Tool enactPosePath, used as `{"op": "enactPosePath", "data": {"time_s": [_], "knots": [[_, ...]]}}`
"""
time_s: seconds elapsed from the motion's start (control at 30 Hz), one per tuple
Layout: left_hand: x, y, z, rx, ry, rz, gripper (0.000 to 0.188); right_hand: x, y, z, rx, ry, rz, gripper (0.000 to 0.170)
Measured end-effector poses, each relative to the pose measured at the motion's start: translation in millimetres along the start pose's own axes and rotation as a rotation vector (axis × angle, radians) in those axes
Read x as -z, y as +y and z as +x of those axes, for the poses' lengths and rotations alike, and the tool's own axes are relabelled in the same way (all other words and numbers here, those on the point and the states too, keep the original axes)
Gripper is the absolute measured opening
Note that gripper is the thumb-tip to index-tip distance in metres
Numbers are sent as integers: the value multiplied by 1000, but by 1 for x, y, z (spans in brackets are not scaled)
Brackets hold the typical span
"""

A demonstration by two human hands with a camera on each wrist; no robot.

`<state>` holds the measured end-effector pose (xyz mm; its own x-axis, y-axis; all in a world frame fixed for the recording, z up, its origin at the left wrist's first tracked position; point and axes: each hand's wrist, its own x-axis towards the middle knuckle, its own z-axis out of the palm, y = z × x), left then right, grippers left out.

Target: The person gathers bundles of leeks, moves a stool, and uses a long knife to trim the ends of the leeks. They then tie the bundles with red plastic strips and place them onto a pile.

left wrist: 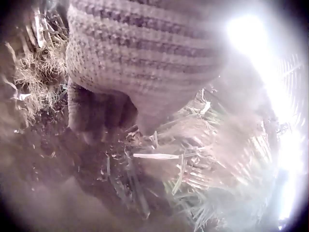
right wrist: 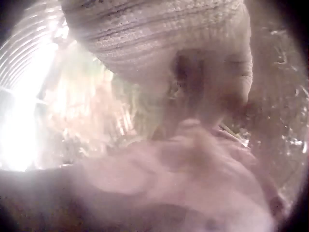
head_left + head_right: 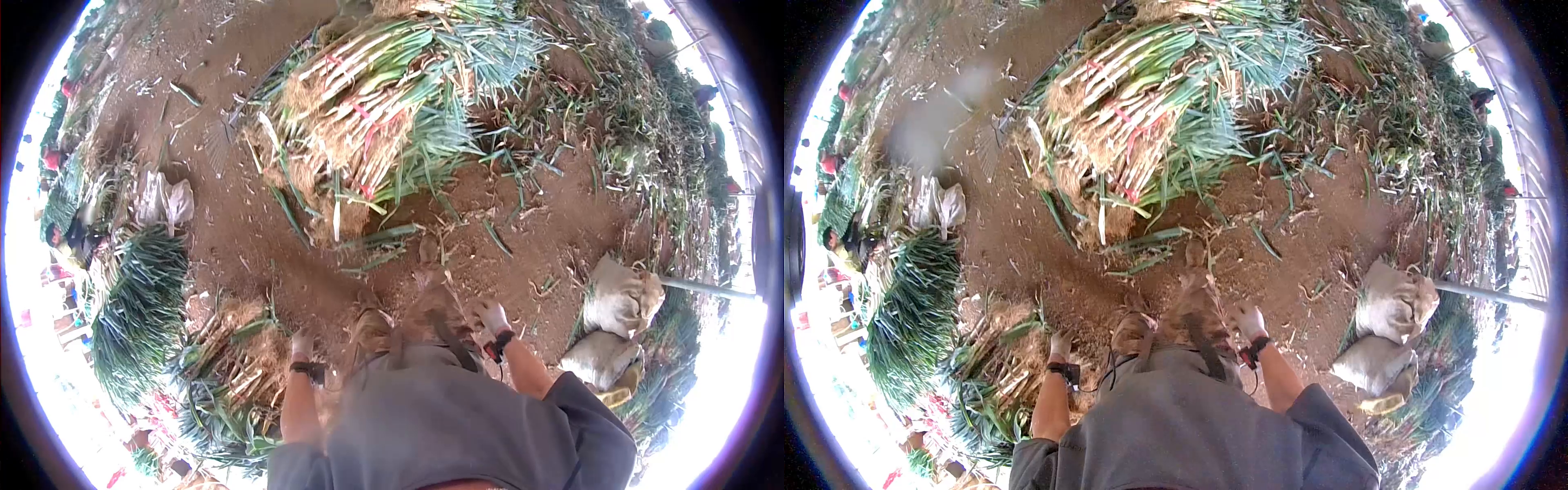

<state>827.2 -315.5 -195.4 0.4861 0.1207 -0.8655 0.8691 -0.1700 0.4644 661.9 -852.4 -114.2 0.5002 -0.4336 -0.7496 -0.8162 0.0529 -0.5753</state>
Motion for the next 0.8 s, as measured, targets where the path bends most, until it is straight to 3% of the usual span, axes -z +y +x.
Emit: {"op": "enactPosePath", "data": {"time_s": [0.03,0.07,0.13,0.2,0.27,0.3,0.4,0.47,0.5,0.53,0.57,0.63,0.67,0.8], "knots": [[-11,14,-8,-17,17,32,28,13,15,12,-138,0,-159,32],[-24,24,-12,-28,35,65,27,22,54,32,-251,-30,-33,32],[-49,28,-10,-1,44,-4,25,31,50,42,-463,-15,141,31],[-70,22,-5,-52,10,61,23,49,36,69,-398,-158,-37,29],[-100,18,9,-178,-75,256,21,61,30,109,-333,-163,25,29],[-125,45,-10,-63,-39,435,19,67,24,132,-295,-164,55,29],[-198,143,-57,-11,-208,727,30,98,-17,208,-166,-184,-164,33],[-194,106,-1,-503,-283,928,34,116,-36,262,-138,-133,107,29],[-216,135,-8,-454,-150,881,35,125,-39,284,-140,-107,241,27],[-215,127,19,-794,-113,1059,35,136,-56,297,-86,-95,204,30],[-231,147,14,-674,-130,879,32,149,-86,302,-39,-85,114,33],[-277,230,-42,-693,-143,775,30,167,-145,305,-23,-74,32,39],[-281,232,-37,-630,-145,798,30,172,-166,314,-18,-67,30,41],[-291,226,-31,-436,-179,881,34,168,-139,397,72,-70,-52,38]]}}
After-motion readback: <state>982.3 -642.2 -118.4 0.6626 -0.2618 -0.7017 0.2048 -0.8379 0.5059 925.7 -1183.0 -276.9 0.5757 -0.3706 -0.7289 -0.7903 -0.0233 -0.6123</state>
